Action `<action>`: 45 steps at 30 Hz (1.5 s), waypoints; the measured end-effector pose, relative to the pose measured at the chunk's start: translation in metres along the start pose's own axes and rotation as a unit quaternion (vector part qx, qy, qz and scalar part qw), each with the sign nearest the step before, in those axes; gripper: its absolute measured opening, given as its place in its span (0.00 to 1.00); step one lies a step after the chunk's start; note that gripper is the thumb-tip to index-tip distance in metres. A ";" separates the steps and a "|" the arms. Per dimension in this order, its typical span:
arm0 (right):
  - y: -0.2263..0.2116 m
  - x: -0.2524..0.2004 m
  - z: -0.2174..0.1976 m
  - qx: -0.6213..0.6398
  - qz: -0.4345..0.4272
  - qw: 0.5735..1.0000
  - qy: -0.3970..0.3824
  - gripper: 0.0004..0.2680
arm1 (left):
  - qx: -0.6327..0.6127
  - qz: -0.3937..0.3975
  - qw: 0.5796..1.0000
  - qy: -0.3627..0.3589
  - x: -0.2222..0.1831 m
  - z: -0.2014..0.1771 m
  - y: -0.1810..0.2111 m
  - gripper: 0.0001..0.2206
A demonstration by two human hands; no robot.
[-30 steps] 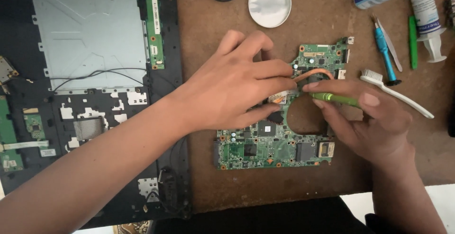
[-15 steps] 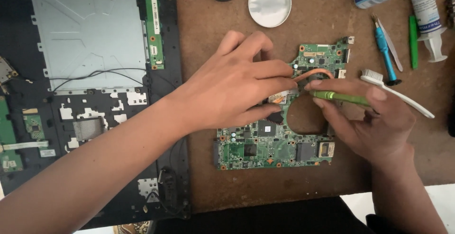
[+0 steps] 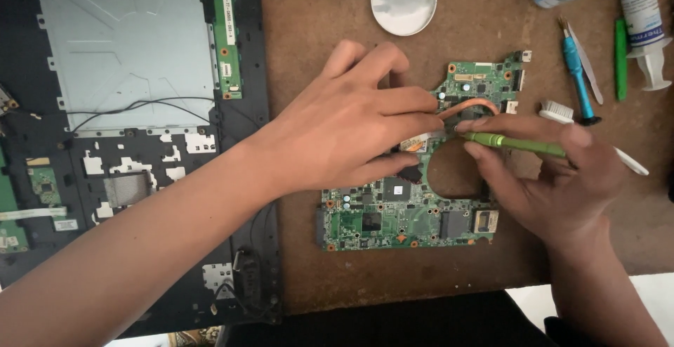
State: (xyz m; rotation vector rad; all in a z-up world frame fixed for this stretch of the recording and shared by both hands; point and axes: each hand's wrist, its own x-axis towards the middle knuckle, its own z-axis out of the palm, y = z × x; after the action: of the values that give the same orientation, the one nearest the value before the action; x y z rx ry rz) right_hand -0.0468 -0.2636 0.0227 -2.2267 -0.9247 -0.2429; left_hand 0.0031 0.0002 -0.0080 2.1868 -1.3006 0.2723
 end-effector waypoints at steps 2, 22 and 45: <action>0.003 0.001 0.000 0.036 -0.030 0.999 -0.004 0.37 | 0.000 0.000 1.000 0.001 0.000 0.001 0.000 0.19; 0.002 -0.006 0.000 -0.040 0.058 0.997 -0.009 0.09 | -0.009 -0.003 1.000 0.008 0.000 0.001 0.000 0.19; 0.050 -0.018 -0.033 0.243 0.153 0.930 -0.228 0.20 | 0.004 -0.015 1.000 0.013 -0.001 0.002 0.000 0.20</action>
State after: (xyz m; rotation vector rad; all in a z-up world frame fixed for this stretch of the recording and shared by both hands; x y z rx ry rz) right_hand -0.0225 -0.3206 0.0132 -1.9397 -0.7441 0.6126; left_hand 0.0028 0.0000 -0.0101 2.1997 -1.2531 0.2940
